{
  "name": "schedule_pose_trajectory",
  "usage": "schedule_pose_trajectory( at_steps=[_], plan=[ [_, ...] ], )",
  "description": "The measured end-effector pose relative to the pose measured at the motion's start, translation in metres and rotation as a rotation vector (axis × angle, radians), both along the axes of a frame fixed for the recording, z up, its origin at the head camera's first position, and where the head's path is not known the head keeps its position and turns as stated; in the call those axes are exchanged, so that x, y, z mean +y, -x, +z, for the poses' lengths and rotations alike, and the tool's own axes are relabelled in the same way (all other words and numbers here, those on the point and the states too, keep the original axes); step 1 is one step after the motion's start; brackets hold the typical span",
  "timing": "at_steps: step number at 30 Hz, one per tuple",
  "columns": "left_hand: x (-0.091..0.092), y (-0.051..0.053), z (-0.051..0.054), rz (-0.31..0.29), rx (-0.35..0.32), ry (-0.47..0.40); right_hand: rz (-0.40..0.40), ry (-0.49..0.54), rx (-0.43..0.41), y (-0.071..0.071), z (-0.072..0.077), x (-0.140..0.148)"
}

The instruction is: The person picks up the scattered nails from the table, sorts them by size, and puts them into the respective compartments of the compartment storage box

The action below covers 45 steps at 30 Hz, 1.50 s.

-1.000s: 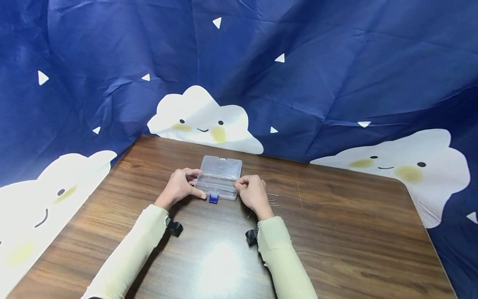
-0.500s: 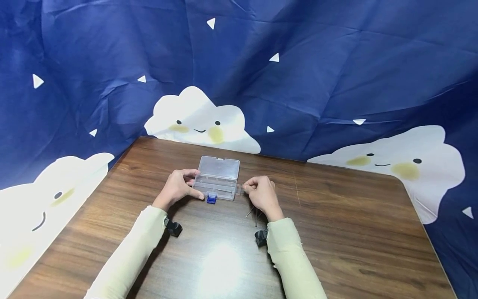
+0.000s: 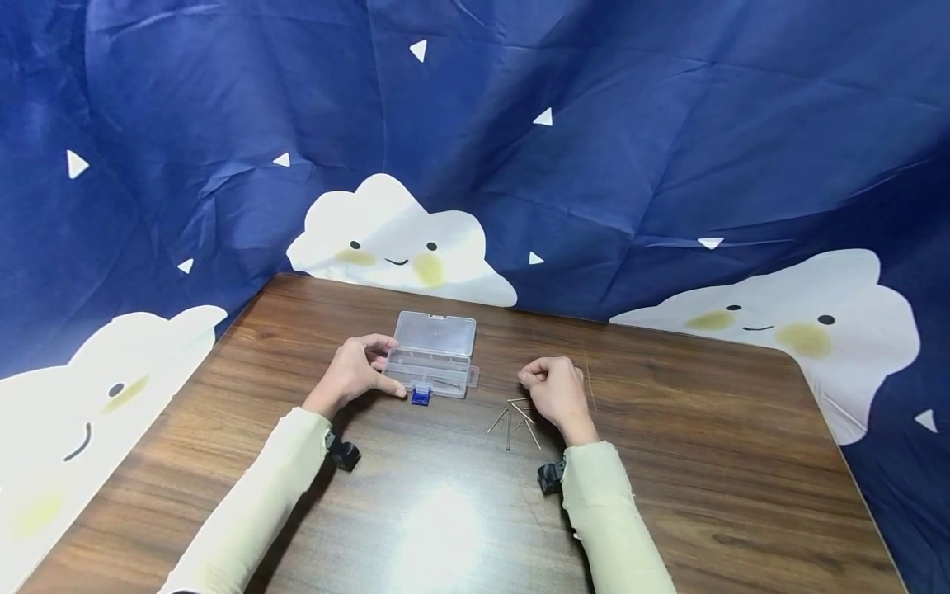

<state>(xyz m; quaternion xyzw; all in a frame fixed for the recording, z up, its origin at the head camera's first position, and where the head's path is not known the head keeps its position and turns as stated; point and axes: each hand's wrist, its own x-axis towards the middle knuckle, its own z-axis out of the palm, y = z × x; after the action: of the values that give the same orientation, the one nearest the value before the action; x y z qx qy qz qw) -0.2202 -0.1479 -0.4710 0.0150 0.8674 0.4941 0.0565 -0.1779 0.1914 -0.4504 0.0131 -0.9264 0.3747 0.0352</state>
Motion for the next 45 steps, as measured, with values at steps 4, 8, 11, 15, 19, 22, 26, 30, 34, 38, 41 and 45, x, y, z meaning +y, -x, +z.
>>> schedule_pose_trajectory(
  at_steps=[4, 8, 11, 15, 19, 22, 26, 30, 34, 38, 41, 45],
  plan=[
    [0.0, 0.0, -0.001, -0.005, 0.014, -0.021, -0.006, -0.006, -0.003, -0.001, -0.001, 0.009],
    [0.0, 0.0, -0.001, -0.021, 0.023, -0.028, -0.014, -0.019, 0.0, -0.004, -0.001, 0.018],
    [0.0, -0.001, -0.001, -0.028, 0.021, -0.02, -0.014, -0.033, -0.009, -0.005, -0.002, 0.024],
    [0.0, -0.001, 0.0, -0.036, 0.026, 0.004, -0.02, -0.056, -0.04, -0.006, -0.004, 0.033],
    [-0.001, 0.0, 0.001, -0.036, 0.035, 0.013, -0.023, -0.066, -0.068, -0.004, -0.006, 0.038],
    [-0.001, 0.0, 0.0, -0.036, 0.038, 0.006, -0.025, -0.064, -0.086, -0.003, -0.007, 0.04],
    [-0.001, -0.001, -0.001, -0.038, 0.034, -0.005, -0.007, -0.081, -0.082, -0.002, -0.006, 0.039],
    [-0.001, -0.001, -0.002, -0.039, 0.037, -0.01, 0.016, -0.125, -0.062, -0.002, -0.004, 0.037],
    [0.0, -0.001, -0.002, -0.033, 0.038, -0.008, 0.028, -0.18, -0.063, -0.001, -0.001, 0.035],
    [0.0, -0.001, -0.001, -0.025, 0.03, -0.004, 0.055, -0.231, -0.075, -0.001, 0.001, 0.033],
    [0.0, -0.002, -0.001, -0.026, 0.029, -0.004, 0.065, -0.242, -0.072, -0.001, 0.0, 0.033],
    [0.0, -0.001, -0.001, -0.034, 0.038, -0.001, 0.035, -0.191, -0.045, -0.002, 0.0, 0.034]
  ],
)
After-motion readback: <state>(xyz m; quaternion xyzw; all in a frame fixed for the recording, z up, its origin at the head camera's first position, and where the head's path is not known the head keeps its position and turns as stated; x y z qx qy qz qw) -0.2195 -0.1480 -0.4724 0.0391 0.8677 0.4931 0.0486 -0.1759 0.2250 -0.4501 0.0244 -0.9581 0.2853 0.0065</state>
